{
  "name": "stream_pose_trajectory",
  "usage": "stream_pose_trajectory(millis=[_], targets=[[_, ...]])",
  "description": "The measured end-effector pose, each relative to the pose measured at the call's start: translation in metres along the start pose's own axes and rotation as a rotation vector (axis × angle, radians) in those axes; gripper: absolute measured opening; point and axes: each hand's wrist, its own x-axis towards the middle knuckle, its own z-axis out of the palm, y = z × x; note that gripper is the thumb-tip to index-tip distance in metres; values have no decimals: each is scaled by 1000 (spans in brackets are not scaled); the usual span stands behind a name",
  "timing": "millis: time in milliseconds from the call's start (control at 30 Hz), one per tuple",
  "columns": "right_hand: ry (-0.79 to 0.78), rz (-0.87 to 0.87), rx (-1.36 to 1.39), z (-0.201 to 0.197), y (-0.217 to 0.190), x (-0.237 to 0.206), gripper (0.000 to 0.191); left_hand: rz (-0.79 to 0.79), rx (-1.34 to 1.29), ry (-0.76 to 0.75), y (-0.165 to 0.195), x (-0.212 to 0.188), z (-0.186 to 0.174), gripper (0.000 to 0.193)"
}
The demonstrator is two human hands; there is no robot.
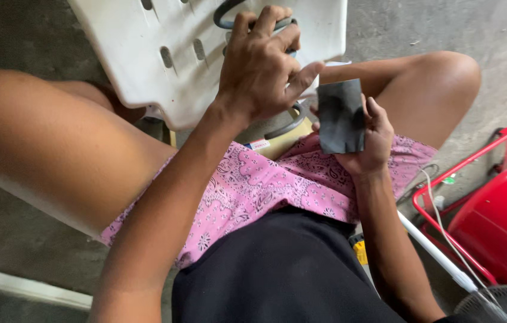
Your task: The person reclines on a plastic chair with their legs raised and works on their lap, holding a metal coil spring and rubbing its coils with a black abrasive block. They rotate the spring and reposition the block to work different sections of the coils, then hold the spring up and continue rubbing it by hand.
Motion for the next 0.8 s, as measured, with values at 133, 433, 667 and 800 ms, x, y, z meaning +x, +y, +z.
stream_pose_trajectory(millis=[133,433,667,800], targets=[[40,42,37,8,0,8,57,24,-49,-23,-2,-5,-9,45],[-7,88,190,16,9,13,54,-12,-36,-83,3,-3,-17,46],[69,41,111,34,12,15,53,-46,0,-108,9,1,-18,48],[160,-57,-103,30,1,4,54,-87,13,-129,14,4,-14,50]])
